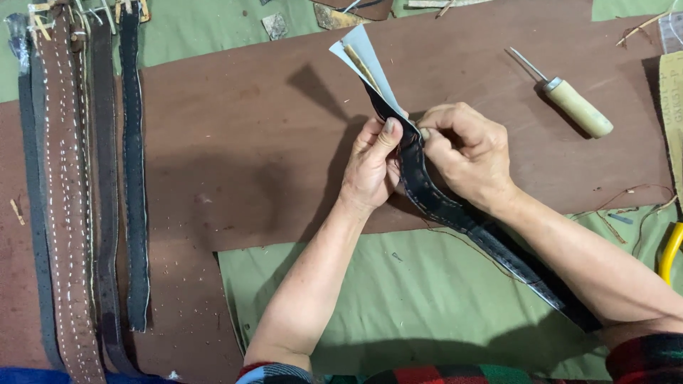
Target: Hand-stitching a black leather belt using an awl and thread on a workshop table.
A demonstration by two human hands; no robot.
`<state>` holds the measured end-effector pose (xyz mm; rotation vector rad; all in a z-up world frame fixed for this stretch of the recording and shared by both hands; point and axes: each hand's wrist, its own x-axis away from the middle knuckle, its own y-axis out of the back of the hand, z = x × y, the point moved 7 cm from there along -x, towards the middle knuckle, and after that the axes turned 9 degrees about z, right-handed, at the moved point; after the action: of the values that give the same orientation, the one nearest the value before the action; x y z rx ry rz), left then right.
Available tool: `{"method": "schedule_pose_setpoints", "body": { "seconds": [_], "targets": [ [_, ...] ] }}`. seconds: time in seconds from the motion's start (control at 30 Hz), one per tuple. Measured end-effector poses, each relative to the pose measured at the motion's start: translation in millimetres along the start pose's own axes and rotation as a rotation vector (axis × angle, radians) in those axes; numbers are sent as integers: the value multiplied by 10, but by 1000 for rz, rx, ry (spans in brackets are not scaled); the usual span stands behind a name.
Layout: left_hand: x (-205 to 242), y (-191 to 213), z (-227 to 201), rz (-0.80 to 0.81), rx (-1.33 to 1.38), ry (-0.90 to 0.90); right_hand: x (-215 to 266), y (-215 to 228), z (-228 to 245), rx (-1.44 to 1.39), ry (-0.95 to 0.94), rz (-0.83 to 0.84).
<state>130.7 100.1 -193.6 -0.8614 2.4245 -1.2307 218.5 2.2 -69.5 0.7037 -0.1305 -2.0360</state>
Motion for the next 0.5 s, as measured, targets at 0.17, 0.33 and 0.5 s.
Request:
{"method": "schedule_pose_setpoints", "body": {
  "seconds": [0.17, 0.33, 0.5],
  "targets": [
    [17, -121, -102, 0, 5, 31, -43, 16, 7, -168, -118, 70],
    [10, -37, -64, -4, 19, 71, -128, 33, 185, -286, -145, 135],
    [-25, 23, -35, 50, -4, 7, -103, -7, 199, 22, 142, 151]
  ]
}}
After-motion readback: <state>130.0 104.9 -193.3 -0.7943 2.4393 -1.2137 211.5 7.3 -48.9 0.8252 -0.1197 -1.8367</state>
